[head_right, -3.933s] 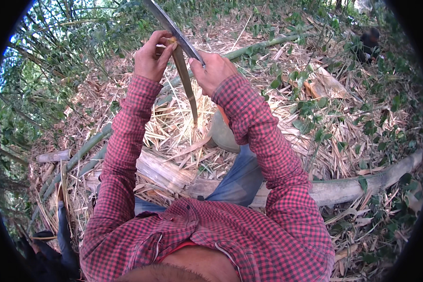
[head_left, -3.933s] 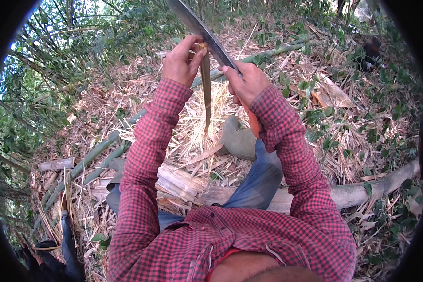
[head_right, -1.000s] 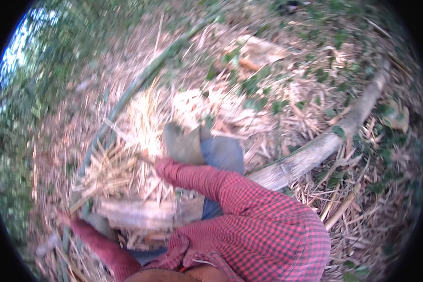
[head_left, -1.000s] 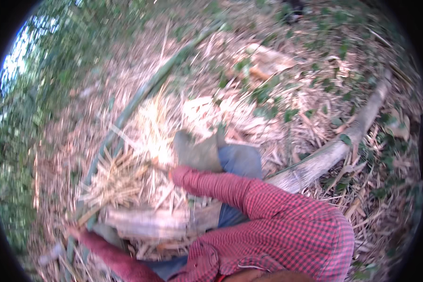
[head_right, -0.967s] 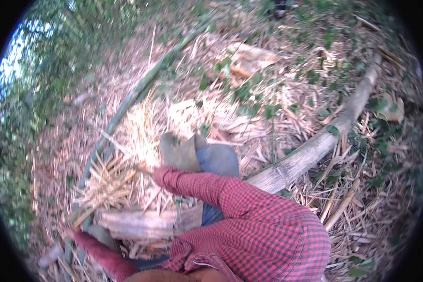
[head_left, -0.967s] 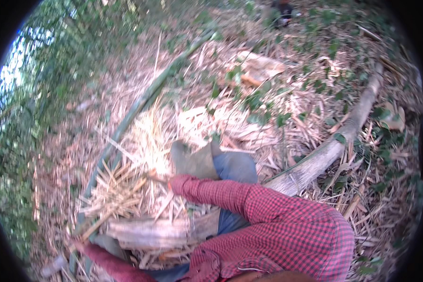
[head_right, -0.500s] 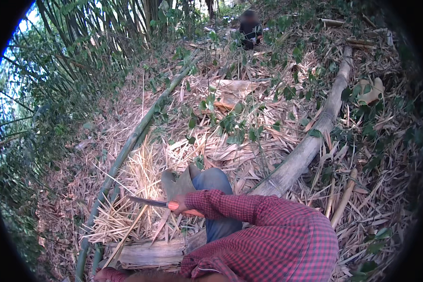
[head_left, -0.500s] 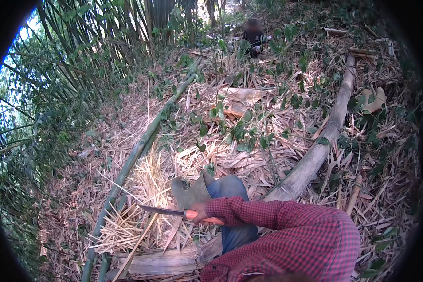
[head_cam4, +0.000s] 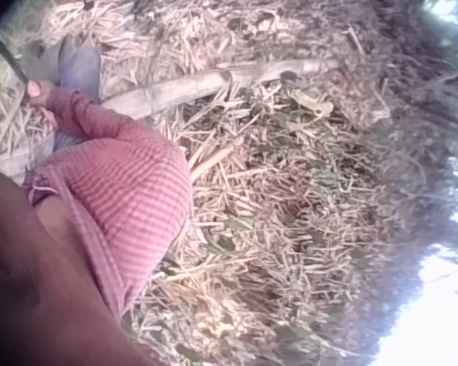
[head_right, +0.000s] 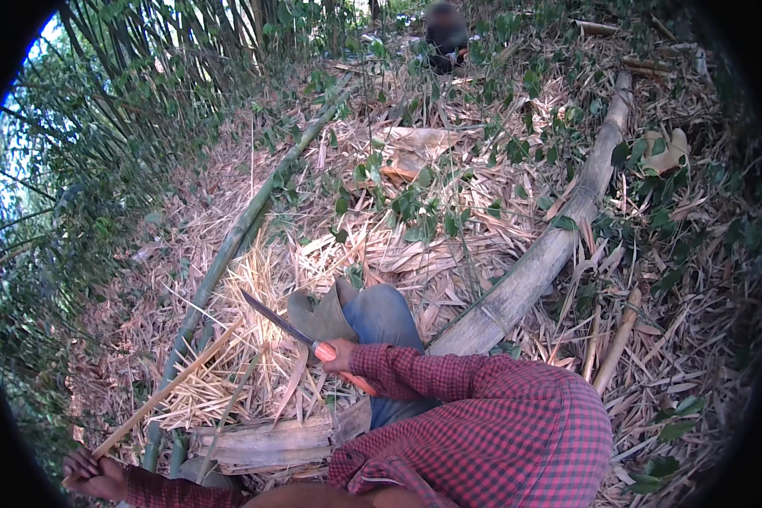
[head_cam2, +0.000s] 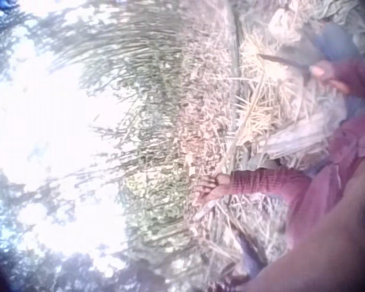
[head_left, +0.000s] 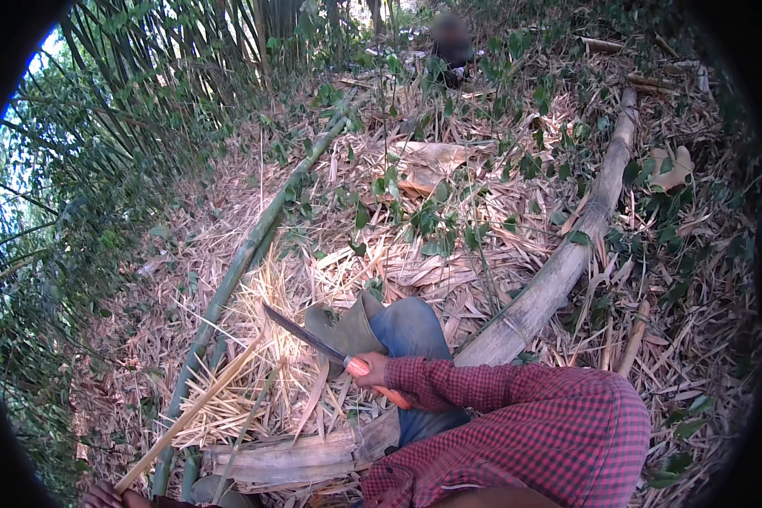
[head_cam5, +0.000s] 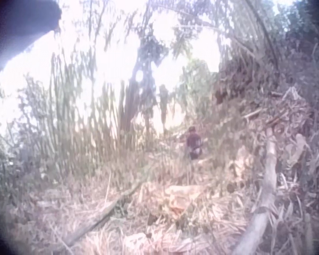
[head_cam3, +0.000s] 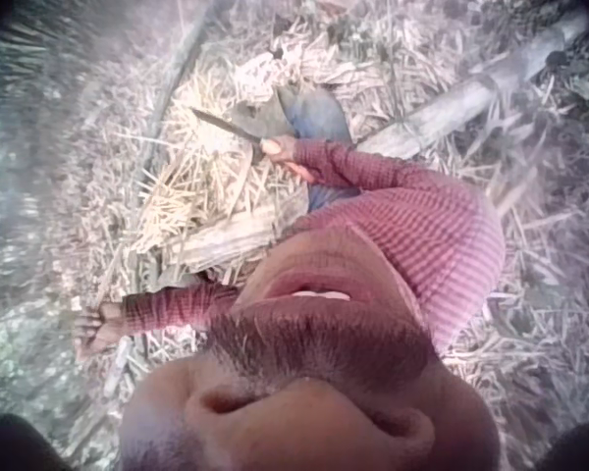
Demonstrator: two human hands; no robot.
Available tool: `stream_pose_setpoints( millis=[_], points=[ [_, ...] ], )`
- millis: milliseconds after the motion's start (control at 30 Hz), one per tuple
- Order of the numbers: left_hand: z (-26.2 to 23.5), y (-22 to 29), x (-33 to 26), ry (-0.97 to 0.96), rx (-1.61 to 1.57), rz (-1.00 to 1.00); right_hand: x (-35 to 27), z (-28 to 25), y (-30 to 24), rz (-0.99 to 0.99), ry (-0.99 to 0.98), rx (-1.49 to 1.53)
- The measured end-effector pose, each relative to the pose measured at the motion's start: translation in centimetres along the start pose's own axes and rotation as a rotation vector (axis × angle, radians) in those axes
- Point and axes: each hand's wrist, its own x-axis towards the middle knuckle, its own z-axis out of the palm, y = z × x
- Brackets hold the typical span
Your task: The person sits on the ground in a bamboo grove and uses a machete to split bamboo stalks into thin strips. They repeatedly hold the stalks and strike them with the blade to create fine slivers, accumulating a pile of processed bamboo.
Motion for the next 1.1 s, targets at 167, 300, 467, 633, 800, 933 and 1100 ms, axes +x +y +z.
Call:
stream_pose_setpoints(
  millis=[167, 300, 467, 633, 800, 933, 1100],
  points=[
    [-3.7, -4.5, 3.1, -0.59, -0.16, -0.143, -0.5, 0.7, -0.7, -0.06, 0.034, 0.076],
    [3.3, -11.8, -3.3, 0.096, 0.245, -0.102, -1.2, 1.1, -2.0, -0.117, 0.035, 0.107],
    [2.9, -17.9, -6.4, 0.059, 0.202, -0.231, -1.6, 1.0, -1.7, -0.146, 0.118, 0.122],
    [1.4, -19.7, -5.6, -0.053, 0.011, -0.231, -0.9, -0.1, 1.1, -0.3, 0.136, 0.061],
    [4.6, -17.5, -6.0, -0.004, 0.164, -0.144, 0.6, 0.8, 2.2, -0.339, 0.184, 0.135],
    [4.7, -20.4, -7.5, 0.056, 0.188, -0.155, -0.3, 1.0, -0.3, -0.25, 0.208, 0.136],
    [4.3, -24.5, -10.3, 0.014, 0.385, -0.213, -0.2, 0.9, 0.0, -0.234, 0.267, 0.211]
  ],
)
